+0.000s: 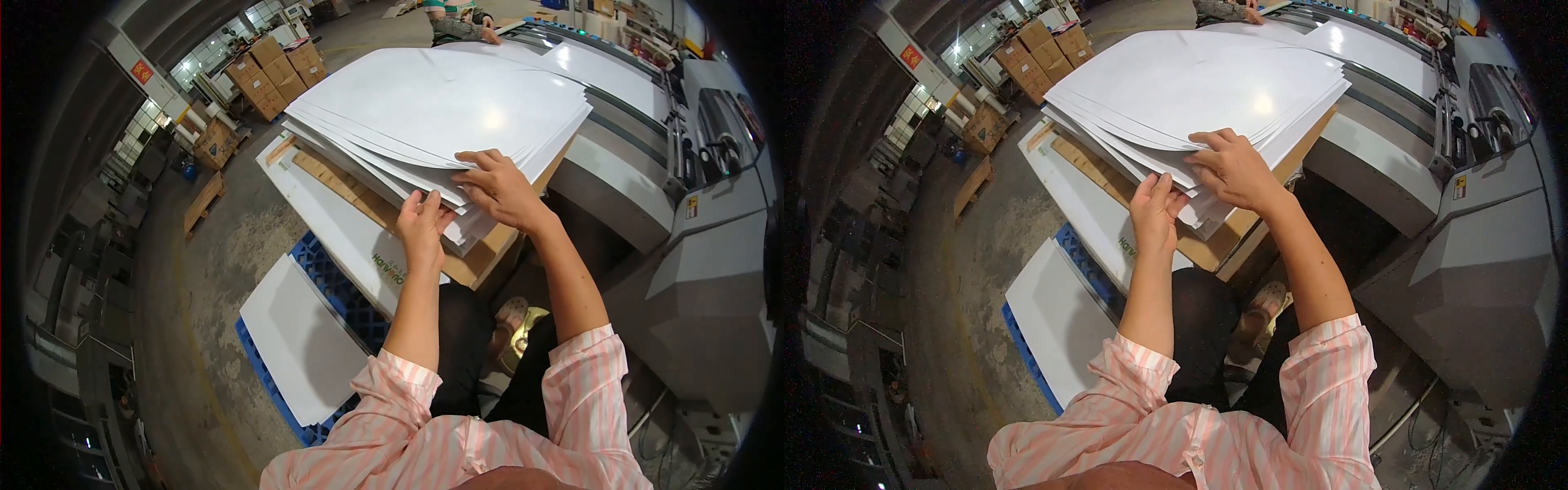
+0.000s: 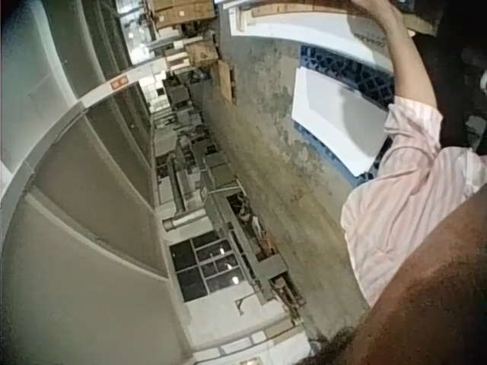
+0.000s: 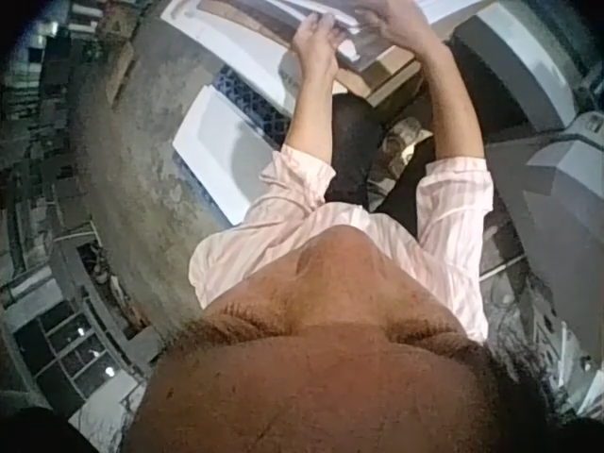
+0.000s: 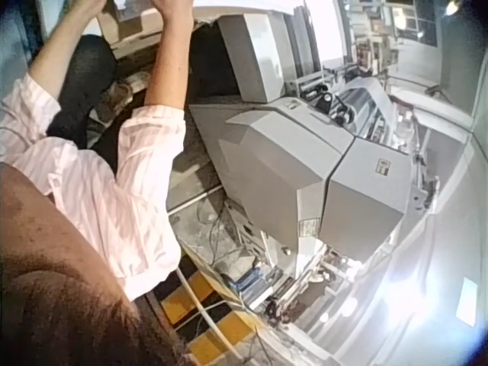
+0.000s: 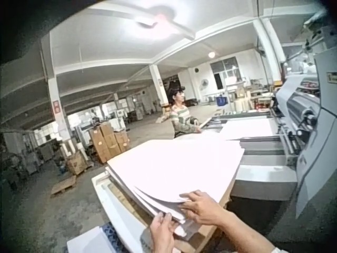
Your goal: Aligning and sorting large stacks of white paper sheets on a platform in a processing facility.
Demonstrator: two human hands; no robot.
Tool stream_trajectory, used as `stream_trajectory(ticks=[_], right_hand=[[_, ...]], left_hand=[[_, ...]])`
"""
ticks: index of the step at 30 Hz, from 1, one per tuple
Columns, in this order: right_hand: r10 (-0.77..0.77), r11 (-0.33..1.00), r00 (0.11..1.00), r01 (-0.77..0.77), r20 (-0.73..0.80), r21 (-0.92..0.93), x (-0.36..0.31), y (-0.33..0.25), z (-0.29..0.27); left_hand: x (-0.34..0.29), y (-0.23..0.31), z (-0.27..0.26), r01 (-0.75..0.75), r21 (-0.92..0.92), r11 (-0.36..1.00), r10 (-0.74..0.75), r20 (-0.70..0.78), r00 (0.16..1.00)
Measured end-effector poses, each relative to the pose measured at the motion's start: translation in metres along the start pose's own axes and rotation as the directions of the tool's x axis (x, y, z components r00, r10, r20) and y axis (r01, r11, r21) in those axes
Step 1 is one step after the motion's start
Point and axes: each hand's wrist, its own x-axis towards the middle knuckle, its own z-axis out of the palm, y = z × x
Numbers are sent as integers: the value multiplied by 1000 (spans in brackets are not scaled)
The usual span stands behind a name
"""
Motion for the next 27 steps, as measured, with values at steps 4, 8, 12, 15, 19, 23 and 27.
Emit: stream_trajectory(ticks=[4, 8, 12, 15, 19, 23, 27], right_hand=[[-4, 1000, 997, 3, 82, 21, -2, -2, -3], [-16, 999, 1000, 16, 7, -30, -3, 3, 8], [324, 812, 944, -241, -66, 532, 2, 7, 26], [702, 219, 708, -323, 81, 921, 10, 11, 29], [723, 257, 681, -116, -112, 959, 12, 7, 30], [240, 871, 926, -73, -291, 486, 7, -4, 18], [134, 975, 985, -111, -111, 193, -2, 9, 20]], left_hand=[[-4, 3, 8, -29, 46, 999, 31, -44, 999], [-6, 2, 7, -39, 55, 998, 43, -70, 997], [-8, -1, 13, -59, 110, 992, 65, -54, 996], [-8, -3, 4, -72, 315, 946, 86, -32, 996], [-8, -6, 1, -61, 254, 965, 79, -61, 995], [-10, 0, 3, 4, -10, 1000, -4, -38, 999], [-8, 4, 1, 11, -138, 990, 2, 98, 995]])
